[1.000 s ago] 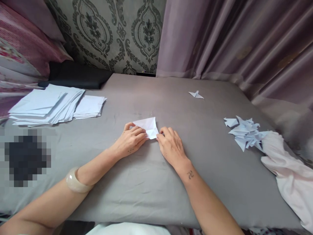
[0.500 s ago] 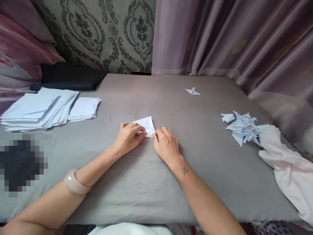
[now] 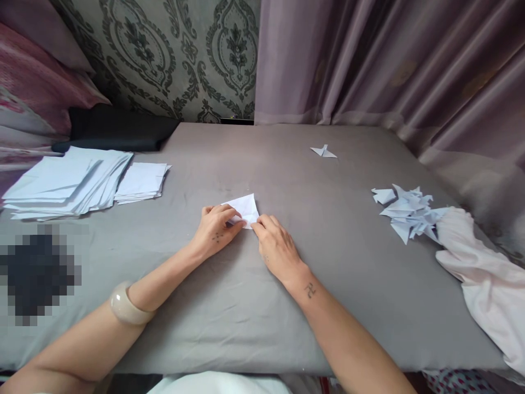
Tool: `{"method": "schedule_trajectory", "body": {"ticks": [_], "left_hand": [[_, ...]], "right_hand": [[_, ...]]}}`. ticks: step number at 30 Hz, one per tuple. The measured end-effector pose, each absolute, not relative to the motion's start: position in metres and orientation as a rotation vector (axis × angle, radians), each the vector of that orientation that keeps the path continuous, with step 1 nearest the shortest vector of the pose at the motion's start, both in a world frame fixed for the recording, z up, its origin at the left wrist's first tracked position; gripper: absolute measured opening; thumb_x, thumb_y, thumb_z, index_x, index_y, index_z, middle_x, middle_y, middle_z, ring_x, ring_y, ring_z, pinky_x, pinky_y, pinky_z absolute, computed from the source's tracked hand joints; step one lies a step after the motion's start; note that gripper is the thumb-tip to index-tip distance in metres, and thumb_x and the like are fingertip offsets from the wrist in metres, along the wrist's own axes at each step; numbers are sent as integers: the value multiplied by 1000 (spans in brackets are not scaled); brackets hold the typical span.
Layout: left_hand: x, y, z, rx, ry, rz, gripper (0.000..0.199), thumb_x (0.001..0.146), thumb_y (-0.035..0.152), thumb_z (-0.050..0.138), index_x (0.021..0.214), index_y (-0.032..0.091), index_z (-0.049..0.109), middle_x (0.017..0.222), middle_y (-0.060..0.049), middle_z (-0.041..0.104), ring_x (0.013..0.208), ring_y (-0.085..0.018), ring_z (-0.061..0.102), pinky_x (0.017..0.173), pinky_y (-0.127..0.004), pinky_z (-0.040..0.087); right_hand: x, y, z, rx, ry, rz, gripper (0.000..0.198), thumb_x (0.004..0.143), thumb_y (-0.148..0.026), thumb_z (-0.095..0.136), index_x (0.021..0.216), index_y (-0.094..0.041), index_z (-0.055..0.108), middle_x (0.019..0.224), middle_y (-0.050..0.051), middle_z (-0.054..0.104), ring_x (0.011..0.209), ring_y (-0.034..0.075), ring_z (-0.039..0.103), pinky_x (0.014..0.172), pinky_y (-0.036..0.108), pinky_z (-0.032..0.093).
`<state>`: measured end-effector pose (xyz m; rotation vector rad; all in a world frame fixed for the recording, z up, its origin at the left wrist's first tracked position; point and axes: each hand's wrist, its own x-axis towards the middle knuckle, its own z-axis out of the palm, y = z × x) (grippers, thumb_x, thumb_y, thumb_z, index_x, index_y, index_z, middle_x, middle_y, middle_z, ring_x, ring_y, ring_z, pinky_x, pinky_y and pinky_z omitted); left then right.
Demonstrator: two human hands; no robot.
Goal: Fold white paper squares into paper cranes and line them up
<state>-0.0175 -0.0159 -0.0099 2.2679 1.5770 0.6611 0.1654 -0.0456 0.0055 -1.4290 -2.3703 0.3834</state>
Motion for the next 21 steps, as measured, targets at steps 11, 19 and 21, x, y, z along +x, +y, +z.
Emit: {"method": "schedule_trajectory", "body": {"ticks": [11, 19, 21], "left_hand": [[-39, -11, -5, 2109, 1445, 663, 37, 86, 46, 57, 64, 15, 59, 102, -5, 63, 88, -18, 57, 96, -43, 28], [-56, -5, 2, 2254, 1267, 540, 20, 87, 39, 58, 83, 19, 62, 115, -7, 62, 104, -23, 53, 97, -47, 28], [-59, -4, 2, 2264, 1273, 539, 19, 89, 37, 55, 87, 20, 62, 116, -6, 61, 104, -22, 53, 99, -47, 28]], "right_hand": [[167, -53, 12, -1484, -2512, 321, 34, 93, -8, 35, 109, -19, 63, 101, 7, 59, 89, 18, 52, 72, 30, 45], [166, -54, 15, -1496, -2539, 282, 35, 89, -4, 36, 110, -18, 61, 104, 8, 58, 88, 18, 52, 68, 29, 43], [166, -55, 15, -1503, -2540, 283, 39, 88, -2, 35, 114, -18, 59, 105, 8, 57, 87, 18, 51, 67, 29, 42]]}}
